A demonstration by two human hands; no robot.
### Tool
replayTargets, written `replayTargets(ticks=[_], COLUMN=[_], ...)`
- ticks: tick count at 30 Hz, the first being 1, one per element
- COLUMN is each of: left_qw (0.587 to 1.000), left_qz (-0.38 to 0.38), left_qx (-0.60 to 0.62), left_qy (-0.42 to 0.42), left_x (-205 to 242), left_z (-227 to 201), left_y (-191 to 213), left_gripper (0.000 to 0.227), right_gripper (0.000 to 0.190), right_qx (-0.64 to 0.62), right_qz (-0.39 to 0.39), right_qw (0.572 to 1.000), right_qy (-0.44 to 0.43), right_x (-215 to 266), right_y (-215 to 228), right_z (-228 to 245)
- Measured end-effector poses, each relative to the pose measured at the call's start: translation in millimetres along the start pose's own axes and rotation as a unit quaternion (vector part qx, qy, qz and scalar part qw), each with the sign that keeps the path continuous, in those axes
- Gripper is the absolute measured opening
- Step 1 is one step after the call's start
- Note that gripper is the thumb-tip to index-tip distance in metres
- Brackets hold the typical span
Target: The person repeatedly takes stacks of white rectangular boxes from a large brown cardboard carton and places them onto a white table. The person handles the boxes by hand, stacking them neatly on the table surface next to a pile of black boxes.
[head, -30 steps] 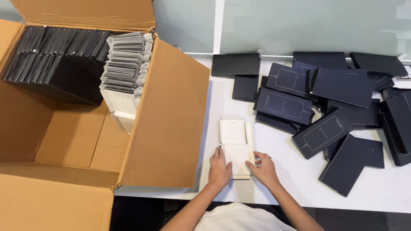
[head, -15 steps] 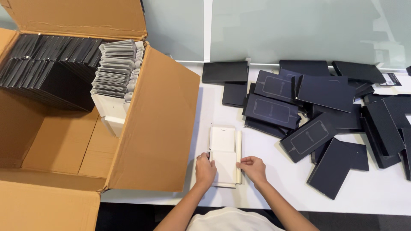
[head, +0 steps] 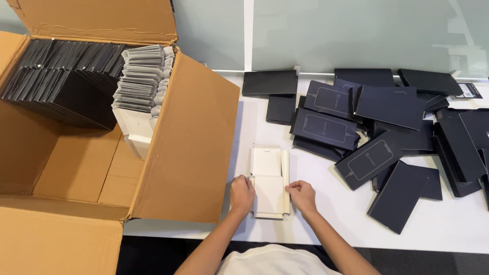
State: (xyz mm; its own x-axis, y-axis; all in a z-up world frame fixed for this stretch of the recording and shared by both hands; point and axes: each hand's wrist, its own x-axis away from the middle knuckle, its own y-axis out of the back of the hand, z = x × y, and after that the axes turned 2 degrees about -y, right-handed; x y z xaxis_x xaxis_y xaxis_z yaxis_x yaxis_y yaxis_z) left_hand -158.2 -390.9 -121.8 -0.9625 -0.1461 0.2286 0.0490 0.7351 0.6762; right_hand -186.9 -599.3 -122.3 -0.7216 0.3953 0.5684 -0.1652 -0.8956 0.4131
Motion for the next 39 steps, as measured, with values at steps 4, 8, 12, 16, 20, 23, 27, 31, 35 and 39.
replayTargets(ticks=[4, 8, 12, 16, 20, 23, 27, 31, 35, 39], left_qw=[0.999, 0.986, 0.961, 0.911, 0.905, 0.886, 0.863, 0.826, 0.850, 0.855], left_qz=[-0.008, -0.026, -0.088, -0.198, -0.249, -0.303, -0.330, -0.302, -0.337, -0.335], left_qx=[0.017, 0.145, 0.214, 0.279, 0.300, 0.293, 0.351, 0.448, 0.359, 0.354], left_qy=[-0.028, -0.075, -0.153, -0.230, -0.168, -0.195, -0.154, -0.160, -0.187, -0.180], left_x=[4.3, 17.9, 18.2, 16.1, 11.6, 4.1, -13.2, -34.2, -51.2, -76.5], left_z=[-15.2, -34.9, -64.4, -94.8, -94.8, -79.4, -46.9, -17.9, 5.6, 38.1], left_y=[17.2, 38.6, 52.2, 77.9, 117.2, 148.7, 202.0, 272.9, 352.1, 397.4], left_gripper=[0.016, 0.018, 0.020, 0.020, 0.022, 0.023, 0.027, 0.030, 0.029, 0.026], right_gripper=[0.025, 0.030, 0.039, 0.036, 0.023, 0.023, 0.023, 0.024, 0.026, 0.043], right_qx=[-0.023, -0.110, -0.205, -0.289, -0.250, -0.200, -0.133, -0.113, -0.108, -0.097], right_qz=[-0.003, -0.002, -0.036, -0.045, -0.025, 0.012, 0.060, 0.136, 0.186, 0.232], right_qw=[1.000, 0.994, 0.977, 0.926, 0.904, 0.913, 0.900, 0.898, 0.878, 0.854], right_qy=[-0.017, 0.027, 0.056, 0.239, 0.346, 0.355, 0.412, 0.402, 0.428, 0.455], right_x=[3.1, 6.1, 19.5, 44.1, 63.4, 73.9, 107.0, 135.1, 153.1, 161.3], right_y=[3.9, 13.9, 16.2, 13.0, -11.7, -40.6, -73.3, -115.7, -167.5, -213.9], right_z=[8.7, 19.1, 56.5, 113.9, 154.5, 188.2, 244.0, 300.0, 338.6, 359.2])
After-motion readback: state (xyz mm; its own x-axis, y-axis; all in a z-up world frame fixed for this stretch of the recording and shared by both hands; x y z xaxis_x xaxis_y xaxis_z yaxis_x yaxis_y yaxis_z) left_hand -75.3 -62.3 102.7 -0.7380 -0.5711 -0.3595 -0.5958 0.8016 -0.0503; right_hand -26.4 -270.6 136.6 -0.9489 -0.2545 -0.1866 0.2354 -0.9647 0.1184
